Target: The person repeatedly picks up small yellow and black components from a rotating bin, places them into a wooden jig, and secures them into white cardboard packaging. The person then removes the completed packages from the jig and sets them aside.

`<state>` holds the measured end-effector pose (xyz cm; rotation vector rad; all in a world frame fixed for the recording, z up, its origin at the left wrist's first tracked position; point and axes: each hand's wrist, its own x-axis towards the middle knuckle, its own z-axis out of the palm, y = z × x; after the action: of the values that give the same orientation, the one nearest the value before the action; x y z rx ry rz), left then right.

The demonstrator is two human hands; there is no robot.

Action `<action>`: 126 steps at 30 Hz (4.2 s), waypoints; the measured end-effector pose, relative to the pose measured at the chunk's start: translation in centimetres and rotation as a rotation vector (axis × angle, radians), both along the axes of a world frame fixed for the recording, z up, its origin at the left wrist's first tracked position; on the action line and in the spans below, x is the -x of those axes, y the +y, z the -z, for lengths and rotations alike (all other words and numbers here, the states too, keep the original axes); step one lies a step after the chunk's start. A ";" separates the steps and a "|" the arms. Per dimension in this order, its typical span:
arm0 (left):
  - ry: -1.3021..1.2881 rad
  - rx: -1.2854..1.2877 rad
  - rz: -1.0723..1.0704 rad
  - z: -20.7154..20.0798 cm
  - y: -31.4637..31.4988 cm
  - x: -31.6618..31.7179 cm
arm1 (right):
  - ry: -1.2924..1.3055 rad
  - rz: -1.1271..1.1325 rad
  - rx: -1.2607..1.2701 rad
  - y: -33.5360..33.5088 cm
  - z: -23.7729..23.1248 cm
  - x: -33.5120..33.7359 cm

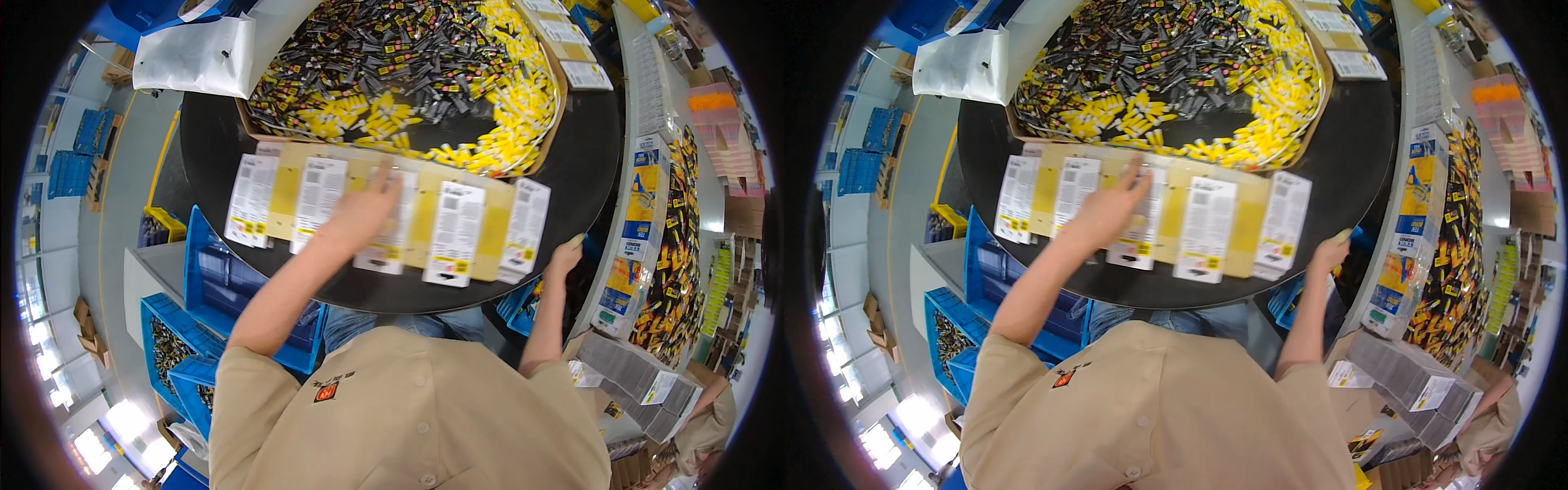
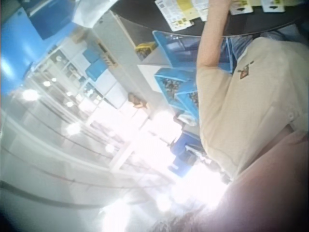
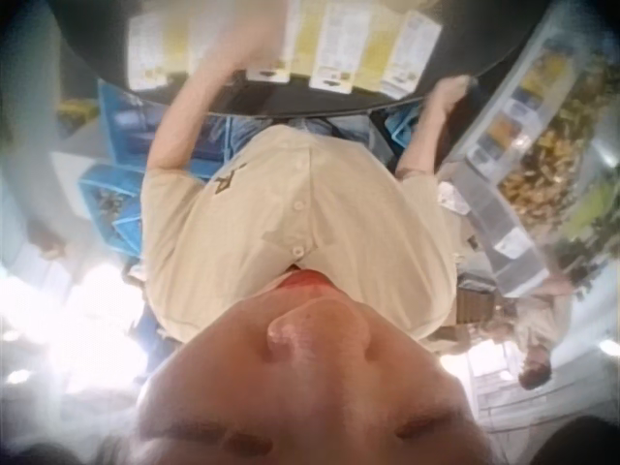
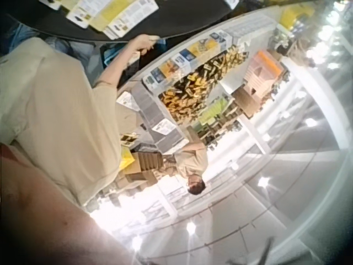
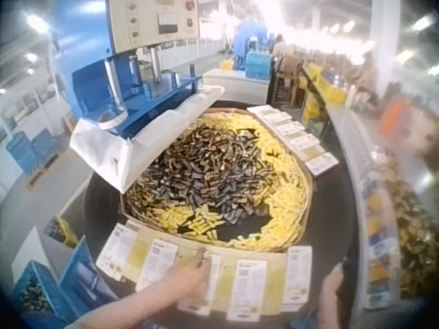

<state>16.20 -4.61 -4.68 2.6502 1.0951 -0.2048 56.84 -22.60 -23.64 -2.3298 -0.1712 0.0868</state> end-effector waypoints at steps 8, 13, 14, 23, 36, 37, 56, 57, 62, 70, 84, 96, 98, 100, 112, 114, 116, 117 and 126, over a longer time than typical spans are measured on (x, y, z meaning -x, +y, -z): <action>-0.498 0.321 -0.552 -7.8 3.1 5.5 | 0.662 -0.576 0.005 -9.5 -6.5 23.9; -0.785 0.304 -0.252 -6.6 -1.1 2.8 | 0.540 -0.777 -0.452 -7.3 -12.6 21.1; -0.825 0.425 -0.319 -5.5 -2.1 2.4 | 0.206 -0.720 -0.452 -5.8 -12.5 19.3; -0.735 0.784 -0.659 -0.4 -8.9 1.7 | 0.121 -0.074 -0.191 2.2 -5.4 3.9; -0.677 0.329 -0.951 -0.3 -1.8 14.6 | 0.072 -0.267 -0.372 -4.5 -5.1 23.5; -0.661 0.318 -0.901 -0.4 -1.4 15.2 | -0.165 -0.383 -0.221 -4.2 -6.4 22.8; -0.985 0.482 -0.427 -11.2 -3.8 3.9 | 0.032 -1.688 -0.554 7.9 -14.6 31.1; -0.968 0.698 -0.395 -11.6 -4.0 2.3 | 0.383 -1.621 -0.579 8.8 -14.7 31.2; -0.935 0.823 -0.142 -11.3 -4.1 -4.1 | 0.009 -1.002 -0.632 12.7 -16.6 17.6; -0.690 0.729 -0.146 -2.5 -1.5 -11.8 | -0.130 0.038 -1.405 12.3 -17.0 -7.9; -0.436 0.382 -0.386 -0.4 -1.3 -13.8 | -0.700 -0.845 -0.048 38.8 -11.5 5.2; -0.254 0.176 -0.486 -0.6 1.2 -6.6 | 0.161 -1.481 -0.049 16.1 -20.4 6.2; -0.236 0.169 -0.496 -1.1 1.1 -6.3 | 0.067 -1.513 -0.078 15.7 -19.6 7.5; -0.255 0.187 -0.529 -1.3 0.7 -5.5 | -0.069 -1.525 -0.136 17.0 -18.8 8.9; -0.436 0.226 -0.619 -1.4 1.4 2.1 | -0.810 -1.467 -0.135 31.9 -12.7 14.6; -0.281 0.105 -0.651 -1.6 2.2 2.8 | -0.727 -1.530 -0.138 31.4 -13.5 13.6; -0.232 0.065 -0.648 -2.0 3.0 3.9 | -0.585 -1.592 -0.073 30.0 -15.2 13.2; -0.195 0.059 -0.655 -2.2 2.9 4.5 | -0.514 -1.644 -0.031 28.8 -16.5 12.9; -0.532 -0.085 -0.392 -3.0 8.2 3.1 | 0.030 -1.874 0.155 20.9 -21.8 15.5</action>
<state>13.09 3.59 -1.72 2.2780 1.4001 0.5957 41.30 -1.68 -1.79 -1.4767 -2.2229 1.0130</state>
